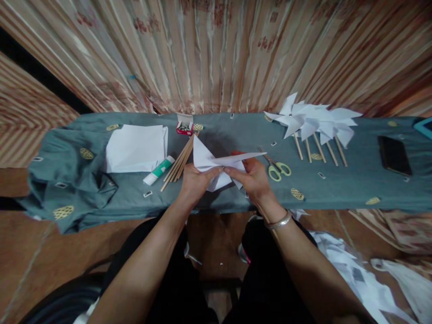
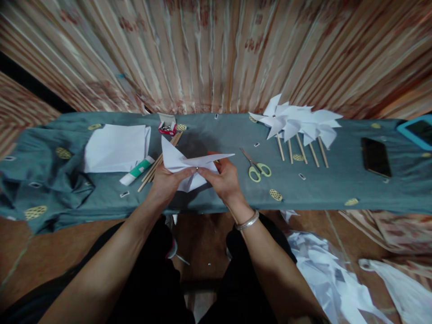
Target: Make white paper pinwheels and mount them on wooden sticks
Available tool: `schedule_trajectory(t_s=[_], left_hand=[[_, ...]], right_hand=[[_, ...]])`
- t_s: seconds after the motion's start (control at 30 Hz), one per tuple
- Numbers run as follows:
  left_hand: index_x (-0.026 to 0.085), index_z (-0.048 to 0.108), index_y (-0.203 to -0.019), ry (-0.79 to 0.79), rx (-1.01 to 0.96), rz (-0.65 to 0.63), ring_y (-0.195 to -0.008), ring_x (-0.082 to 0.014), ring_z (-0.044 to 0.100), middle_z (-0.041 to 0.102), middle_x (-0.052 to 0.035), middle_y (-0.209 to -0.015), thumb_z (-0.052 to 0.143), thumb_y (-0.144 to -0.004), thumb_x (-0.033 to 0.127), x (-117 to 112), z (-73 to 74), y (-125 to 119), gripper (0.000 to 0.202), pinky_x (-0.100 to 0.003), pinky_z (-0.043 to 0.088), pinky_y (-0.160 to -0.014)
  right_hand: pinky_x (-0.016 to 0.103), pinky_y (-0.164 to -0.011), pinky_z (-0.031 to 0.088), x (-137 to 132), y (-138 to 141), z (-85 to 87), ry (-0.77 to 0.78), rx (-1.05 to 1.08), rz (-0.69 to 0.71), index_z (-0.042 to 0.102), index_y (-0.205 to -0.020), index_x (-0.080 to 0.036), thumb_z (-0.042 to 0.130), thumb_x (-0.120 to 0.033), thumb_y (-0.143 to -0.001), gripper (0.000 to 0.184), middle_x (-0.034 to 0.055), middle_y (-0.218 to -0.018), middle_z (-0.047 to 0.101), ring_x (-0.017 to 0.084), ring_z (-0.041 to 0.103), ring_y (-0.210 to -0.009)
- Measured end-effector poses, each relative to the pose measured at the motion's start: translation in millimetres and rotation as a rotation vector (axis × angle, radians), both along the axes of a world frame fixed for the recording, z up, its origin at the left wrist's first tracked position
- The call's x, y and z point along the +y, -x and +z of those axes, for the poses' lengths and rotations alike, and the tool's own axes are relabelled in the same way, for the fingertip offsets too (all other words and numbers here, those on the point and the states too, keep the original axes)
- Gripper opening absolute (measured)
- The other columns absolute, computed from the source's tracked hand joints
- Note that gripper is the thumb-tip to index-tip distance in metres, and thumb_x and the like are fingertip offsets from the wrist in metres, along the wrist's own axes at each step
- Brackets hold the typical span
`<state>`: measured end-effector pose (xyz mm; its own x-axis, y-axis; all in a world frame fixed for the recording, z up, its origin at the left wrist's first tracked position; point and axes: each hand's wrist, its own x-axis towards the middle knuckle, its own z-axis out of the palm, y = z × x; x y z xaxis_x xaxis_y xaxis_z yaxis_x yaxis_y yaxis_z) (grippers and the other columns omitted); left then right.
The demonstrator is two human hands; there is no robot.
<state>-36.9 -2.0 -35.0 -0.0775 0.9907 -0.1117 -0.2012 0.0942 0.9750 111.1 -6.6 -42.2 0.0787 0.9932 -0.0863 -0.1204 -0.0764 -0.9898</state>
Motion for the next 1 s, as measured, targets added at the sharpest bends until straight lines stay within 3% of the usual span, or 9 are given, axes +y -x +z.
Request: schedule_trajectory(t_s=[0.7, 1.0], left_hand=[[0.014, 0.073, -0.068, -0.021, 0.016, -0.001, -0.062, -0.0164, 0.065, 0.074, -0.0020, -0.069, 0.089, -0.047, 0.028, 1.6, -1.9, 0.5, 0.029, -0.028, 0.055, -0.061], [0.014, 0.073, -0.067, -0.018, 0.046, 0.022, -0.063, -0.0176, 0.066, 0.074, -0.0031, -0.069, 0.088, -0.047, 0.028, 1.1, -0.3, 0.4, 0.028, -0.029, 0.055, -0.061]], right_hand=[[0.037, -0.075, 0.056, -1.4, 1.9, 1.9, -0.022, -0.009, -0.009, 0.066, -0.093, -0.018, 0.086, -0.039, -0.057, 0.047, 0.0039, -0.084, 0.072, 0.021, 0.068, -0.077], [0.037, -0.075, 0.055, -1.6, 2.7, 0.5, -0.015, -0.010, -0.005, 0.065, -0.095, -0.019, 0.085, -0.040, -0.059, 0.046, 0.0041, -0.085, 0.072, 0.022, 0.068, -0.079]])
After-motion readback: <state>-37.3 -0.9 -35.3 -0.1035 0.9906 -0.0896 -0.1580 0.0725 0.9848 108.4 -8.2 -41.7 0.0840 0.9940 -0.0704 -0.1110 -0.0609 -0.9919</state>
